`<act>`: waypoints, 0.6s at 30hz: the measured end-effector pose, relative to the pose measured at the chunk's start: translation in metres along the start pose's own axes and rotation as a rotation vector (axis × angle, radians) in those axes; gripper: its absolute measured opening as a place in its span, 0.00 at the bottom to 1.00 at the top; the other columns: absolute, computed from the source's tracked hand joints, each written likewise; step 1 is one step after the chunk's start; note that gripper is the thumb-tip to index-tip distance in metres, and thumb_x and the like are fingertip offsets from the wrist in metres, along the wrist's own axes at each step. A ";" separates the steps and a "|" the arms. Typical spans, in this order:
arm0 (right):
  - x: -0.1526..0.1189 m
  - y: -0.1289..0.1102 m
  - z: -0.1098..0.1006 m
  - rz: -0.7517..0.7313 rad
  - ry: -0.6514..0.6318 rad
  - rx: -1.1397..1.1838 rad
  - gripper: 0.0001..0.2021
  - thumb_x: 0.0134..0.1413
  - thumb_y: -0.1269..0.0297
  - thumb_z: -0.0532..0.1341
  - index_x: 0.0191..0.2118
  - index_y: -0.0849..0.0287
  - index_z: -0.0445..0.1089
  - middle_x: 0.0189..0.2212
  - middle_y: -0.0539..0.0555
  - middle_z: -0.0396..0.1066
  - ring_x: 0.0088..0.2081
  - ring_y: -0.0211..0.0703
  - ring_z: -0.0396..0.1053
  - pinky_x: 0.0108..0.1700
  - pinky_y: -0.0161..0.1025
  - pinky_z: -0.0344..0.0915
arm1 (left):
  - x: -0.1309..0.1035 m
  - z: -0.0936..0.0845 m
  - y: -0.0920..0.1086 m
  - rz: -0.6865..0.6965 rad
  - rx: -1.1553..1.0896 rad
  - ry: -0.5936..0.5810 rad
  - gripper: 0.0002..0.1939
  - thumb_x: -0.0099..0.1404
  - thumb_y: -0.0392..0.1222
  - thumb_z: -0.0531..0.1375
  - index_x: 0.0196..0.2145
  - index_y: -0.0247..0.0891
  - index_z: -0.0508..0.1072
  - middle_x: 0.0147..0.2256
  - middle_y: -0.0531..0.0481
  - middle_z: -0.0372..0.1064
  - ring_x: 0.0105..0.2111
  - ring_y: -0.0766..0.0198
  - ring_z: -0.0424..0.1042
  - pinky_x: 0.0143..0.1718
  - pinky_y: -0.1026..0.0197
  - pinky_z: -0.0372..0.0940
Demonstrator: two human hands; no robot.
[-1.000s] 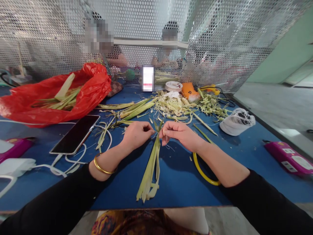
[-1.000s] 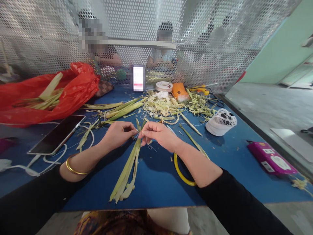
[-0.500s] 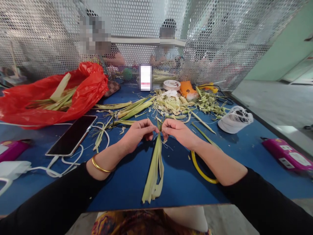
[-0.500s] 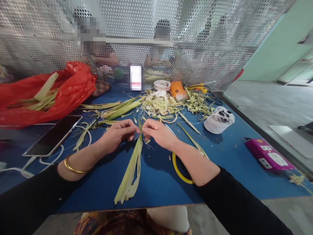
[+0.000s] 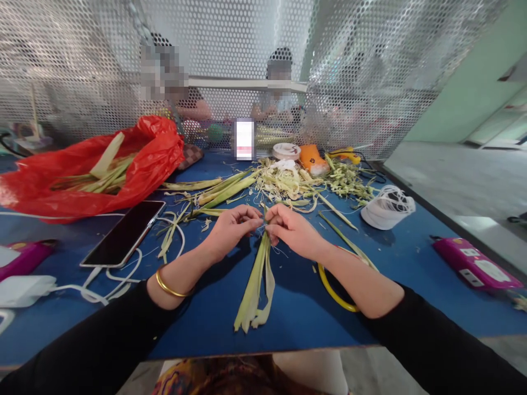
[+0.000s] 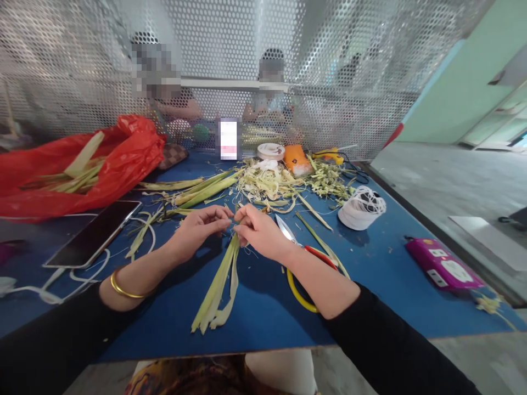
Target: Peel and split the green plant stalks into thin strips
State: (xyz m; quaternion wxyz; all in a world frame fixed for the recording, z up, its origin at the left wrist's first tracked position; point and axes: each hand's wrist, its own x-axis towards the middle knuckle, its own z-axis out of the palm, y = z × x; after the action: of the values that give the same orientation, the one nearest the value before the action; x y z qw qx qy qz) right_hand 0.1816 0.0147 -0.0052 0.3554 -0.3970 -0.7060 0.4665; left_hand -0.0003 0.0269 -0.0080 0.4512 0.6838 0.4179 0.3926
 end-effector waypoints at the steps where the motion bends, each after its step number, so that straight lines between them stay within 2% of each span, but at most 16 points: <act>1: 0.000 0.000 0.001 0.005 -0.003 0.007 0.05 0.56 0.71 0.55 0.38 0.56 0.60 0.21 0.43 0.64 0.23 0.35 0.67 0.30 0.34 0.63 | -0.001 0.000 0.000 0.060 0.040 0.023 0.08 0.58 0.43 0.61 0.25 0.37 0.70 0.31 0.51 0.68 0.28 0.67 0.65 0.29 0.63 0.61; 3: -0.001 -0.001 0.001 -0.002 -0.020 -0.027 0.03 0.55 0.71 0.56 0.35 0.57 0.63 0.21 0.44 0.65 0.24 0.36 0.67 0.31 0.34 0.64 | -0.002 0.001 0.002 0.156 0.132 0.053 0.07 0.58 0.42 0.62 0.25 0.37 0.71 0.30 0.51 0.67 0.30 0.66 0.65 0.31 0.63 0.61; 5: -0.001 0.000 0.000 -0.016 -0.028 -0.048 0.05 0.56 0.69 0.56 0.28 0.58 0.64 0.20 0.45 0.66 0.24 0.36 0.67 0.31 0.34 0.64 | -0.002 0.001 0.005 0.178 0.159 0.057 0.08 0.58 0.42 0.62 0.26 0.37 0.72 0.28 0.52 0.67 0.29 0.66 0.65 0.31 0.63 0.61; 7: 0.000 0.000 -0.003 -0.027 -0.002 -0.020 0.08 0.56 0.67 0.56 0.26 0.58 0.64 0.20 0.46 0.66 0.24 0.36 0.67 0.31 0.35 0.64 | -0.001 -0.002 0.007 0.128 0.111 0.046 0.08 0.59 0.45 0.61 0.30 0.37 0.74 0.28 0.52 0.68 0.26 0.67 0.65 0.28 0.64 0.62; 10: 0.001 -0.001 -0.010 -0.045 0.083 0.053 0.06 0.55 0.65 0.57 0.29 0.59 0.67 0.20 0.46 0.66 0.24 0.36 0.67 0.33 0.35 0.65 | 0.003 -0.007 0.009 0.014 0.005 0.026 0.14 0.59 0.46 0.62 0.41 0.39 0.74 0.25 0.53 0.68 0.20 0.69 0.63 0.21 0.65 0.60; 13: 0.002 -0.005 -0.013 -0.054 0.106 0.126 0.05 0.54 0.65 0.58 0.30 0.59 0.69 0.20 0.46 0.67 0.24 0.35 0.67 0.34 0.36 0.64 | 0.005 -0.006 0.011 -0.109 -0.113 -0.096 0.17 0.60 0.47 0.60 0.46 0.40 0.73 0.20 0.55 0.66 0.15 0.71 0.60 0.16 0.67 0.56; 14: 0.002 -0.005 -0.013 -0.052 0.095 0.159 0.05 0.53 0.65 0.59 0.29 0.60 0.69 0.19 0.46 0.67 0.24 0.35 0.66 0.33 0.36 0.64 | 0.005 -0.003 0.012 -0.154 -0.136 -0.147 0.17 0.59 0.48 0.61 0.44 0.40 0.73 0.20 0.55 0.66 0.15 0.71 0.60 0.16 0.67 0.57; 16: 0.001 -0.007 -0.013 -0.047 0.076 0.213 0.05 0.52 0.64 0.60 0.28 0.60 0.69 0.19 0.46 0.66 0.23 0.35 0.66 0.32 0.35 0.64 | 0.005 0.004 0.015 -0.187 -0.138 -0.215 0.13 0.57 0.49 0.63 0.34 0.38 0.76 0.19 0.55 0.65 0.17 0.71 0.62 0.18 0.67 0.59; 18: 0.001 -0.007 -0.015 -0.052 0.090 0.249 0.06 0.50 0.64 0.61 0.28 0.60 0.69 0.19 0.46 0.66 0.22 0.35 0.65 0.31 0.35 0.64 | 0.007 0.009 0.017 -0.188 -0.117 -0.187 0.14 0.54 0.50 0.64 0.25 0.36 0.75 0.19 0.54 0.67 0.19 0.70 0.66 0.22 0.66 0.63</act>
State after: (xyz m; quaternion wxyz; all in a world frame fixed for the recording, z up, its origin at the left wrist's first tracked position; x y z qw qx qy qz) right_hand 0.1922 0.0197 0.0067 0.4452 -0.3518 -0.6362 0.5228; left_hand 0.0138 0.0264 0.0063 0.5621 0.6478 0.4128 0.3065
